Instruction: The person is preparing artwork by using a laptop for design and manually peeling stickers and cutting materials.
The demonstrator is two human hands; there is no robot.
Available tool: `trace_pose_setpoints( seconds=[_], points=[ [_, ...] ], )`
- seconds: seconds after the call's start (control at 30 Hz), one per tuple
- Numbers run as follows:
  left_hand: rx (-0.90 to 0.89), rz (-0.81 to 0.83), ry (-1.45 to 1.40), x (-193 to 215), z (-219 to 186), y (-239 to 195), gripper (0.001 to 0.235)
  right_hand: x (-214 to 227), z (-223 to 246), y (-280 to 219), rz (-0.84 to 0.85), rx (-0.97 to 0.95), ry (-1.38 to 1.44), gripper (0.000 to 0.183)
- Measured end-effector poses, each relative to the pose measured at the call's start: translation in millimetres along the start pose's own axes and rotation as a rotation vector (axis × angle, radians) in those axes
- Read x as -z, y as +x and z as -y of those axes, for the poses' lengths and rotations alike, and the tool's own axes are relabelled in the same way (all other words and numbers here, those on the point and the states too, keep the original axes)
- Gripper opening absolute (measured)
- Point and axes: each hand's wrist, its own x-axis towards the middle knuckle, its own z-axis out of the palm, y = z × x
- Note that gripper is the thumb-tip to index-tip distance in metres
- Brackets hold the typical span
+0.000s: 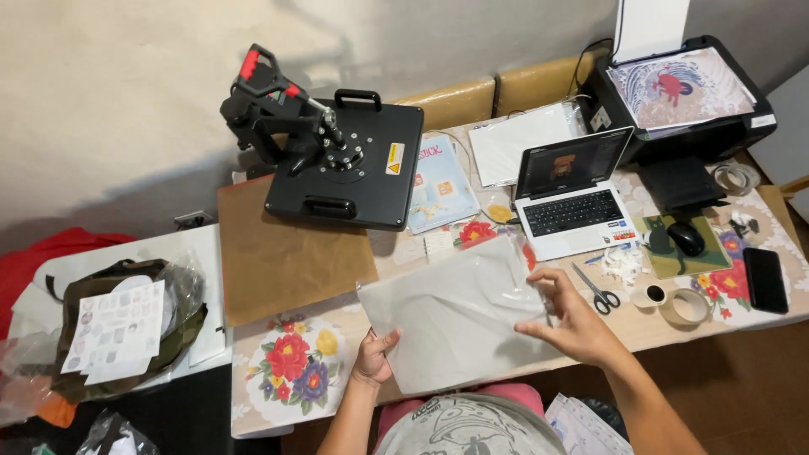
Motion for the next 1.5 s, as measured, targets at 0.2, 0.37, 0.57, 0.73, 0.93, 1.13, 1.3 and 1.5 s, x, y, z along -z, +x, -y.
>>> trace_pose_setpoints(
  seconds=[0.2, 0.37, 0.57, 0.73, 0.93, 1.13, 1.3, 1.5],
  points=[
    [0.028, -0.079, 0.234, -173.9, -53.1, 116.2, 0.06, 125.4, 24.9, 111.7, -0.232, 0.321, -0.026, 0.061],
    [-0.239, -0.119, 0.865, -257.4, -72.9, 191.0, 0.091, 242.7, 78.0, 241.7, -0.339, 0.399, -0.094, 0.034],
    [0.167, -0.236, 1.12, -244.3, -25.8, 158.4, 0.059, 332.2, 40.6, 414.2, -0.345, 0.171, -0.019, 0.018],
    [0.338, -0.391, 1.037, -45.1, 100.8, 98.7, 0.044, 348.4, -50.4, 508.1, -0.333, 0.066, 0.011, 0.021],
    [0.48, -0.649, 0.859, 34.6, 162.6, 52.1, 0.032, 353.7, -125.4, 555.4, -0.31, -0.111, 0.127, 0.022],
    [0.486, -0.769, 0.819, 64.7, 183.3, 40.2, 0.023, 374.5, -215.3, 597.8, -0.359, -0.282, -0.179, 0.018],
    [0.449, -0.585, 1.347, 9.6, 138.6, 126.0, 0.025, 371.8, -191.3, 600.7, -0.266, -0.636, -0.534, 0.036],
    [0.287, -0.546, 1.352, -116.9, 77.9, 244.6, 0.039, 281.5, -142.1, 548.9, -0.421, 0.191, -0.666, 0.035]
  ],
)
